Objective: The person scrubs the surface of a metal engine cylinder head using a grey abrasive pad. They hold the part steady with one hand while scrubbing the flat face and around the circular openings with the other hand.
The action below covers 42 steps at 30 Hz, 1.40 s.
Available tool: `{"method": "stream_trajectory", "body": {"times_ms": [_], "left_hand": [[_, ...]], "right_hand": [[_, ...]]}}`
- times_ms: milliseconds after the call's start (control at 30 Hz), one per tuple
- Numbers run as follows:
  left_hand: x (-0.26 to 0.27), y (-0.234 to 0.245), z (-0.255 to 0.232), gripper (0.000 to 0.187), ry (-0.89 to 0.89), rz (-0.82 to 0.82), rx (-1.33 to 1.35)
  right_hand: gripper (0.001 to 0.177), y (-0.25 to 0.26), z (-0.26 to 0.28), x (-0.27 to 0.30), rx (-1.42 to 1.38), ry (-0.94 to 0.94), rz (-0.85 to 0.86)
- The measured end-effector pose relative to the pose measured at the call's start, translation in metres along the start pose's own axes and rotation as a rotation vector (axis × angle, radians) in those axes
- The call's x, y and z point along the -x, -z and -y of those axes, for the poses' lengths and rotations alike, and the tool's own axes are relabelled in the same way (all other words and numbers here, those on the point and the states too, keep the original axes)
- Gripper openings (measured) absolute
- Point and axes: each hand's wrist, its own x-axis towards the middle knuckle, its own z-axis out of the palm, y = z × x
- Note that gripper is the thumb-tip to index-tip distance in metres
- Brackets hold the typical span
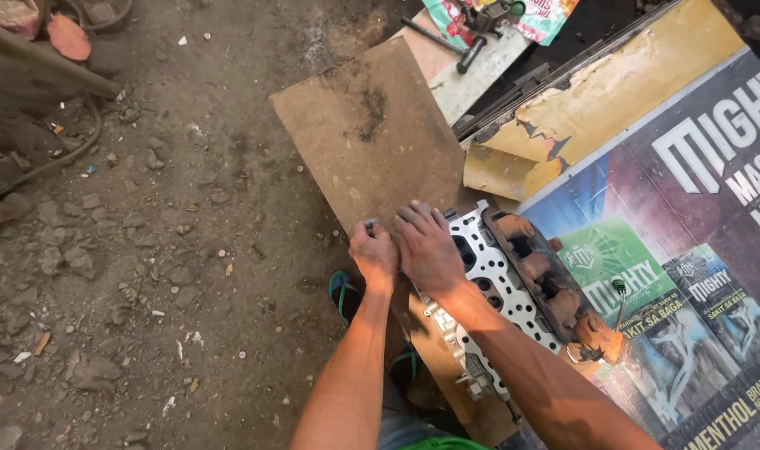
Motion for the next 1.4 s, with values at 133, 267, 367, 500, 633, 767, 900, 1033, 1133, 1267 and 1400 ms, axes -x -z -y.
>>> {"method": "stream_trajectory", "body": {"times_ms": [133,267,367,500,633,767,900,1033,1133,1267,1400], "left_hand": [[-0.002,-0.003,0.013,0.026,-0.022,-0.022,0.004],[-0.01,-0.018,0.032,0.023,0.016,0.023,0.007],[-0.012,-0.013,0.031,0.023,0.023,0.086,0.048],[-0.008,-0.002,0.005,0.023,0.12,0.111,-0.075],[-0.015,-0.011,0.015,0.024,0.095,0.072,-0.08],[-0.017,-0.019,0.036,0.023,0.014,0.006,-0.084],[-0.017,-0.01,0.017,0.026,0.105,0.038,-0.087],[-0.025,-0.029,0.044,0.022,-0.012,-0.108,-0.185],[-0.017,-0.017,0.034,0.026,-0.058,-0.017,-0.145],[-0.016,-0.013,0.017,0.031,-0.014,-0.008,-0.113],[-0.028,-0.028,0.046,0.025,-0.038,-0.074,-0.15]], "right_hand": [[0.032,0.032,0.014,0.032,-0.085,-0.075,0.021],[0.046,0.13,0.038,0.127,-0.043,-0.042,0.218],[0.052,0.171,0.05,0.192,-0.068,-0.072,0.248],[0.043,0.175,0.051,0.185,-0.135,-0.157,0.21],[0.032,0.103,0.025,0.104,-0.084,-0.118,0.267],[0.028,0.03,0.004,0.018,-0.124,-0.059,0.109],[0.032,0.035,0.01,-0.002,-0.15,-0.076,0.182],[0.049,0.111,0.035,0.088,-0.284,-0.216,0.241],[0.071,0.151,0.049,0.175,-0.118,-0.009,0.042],[0.043,0.137,0.04,0.228,-0.054,-0.127,0.125],[0.055,0.105,0.035,0.158,-0.064,-0.146,0.257]]}}
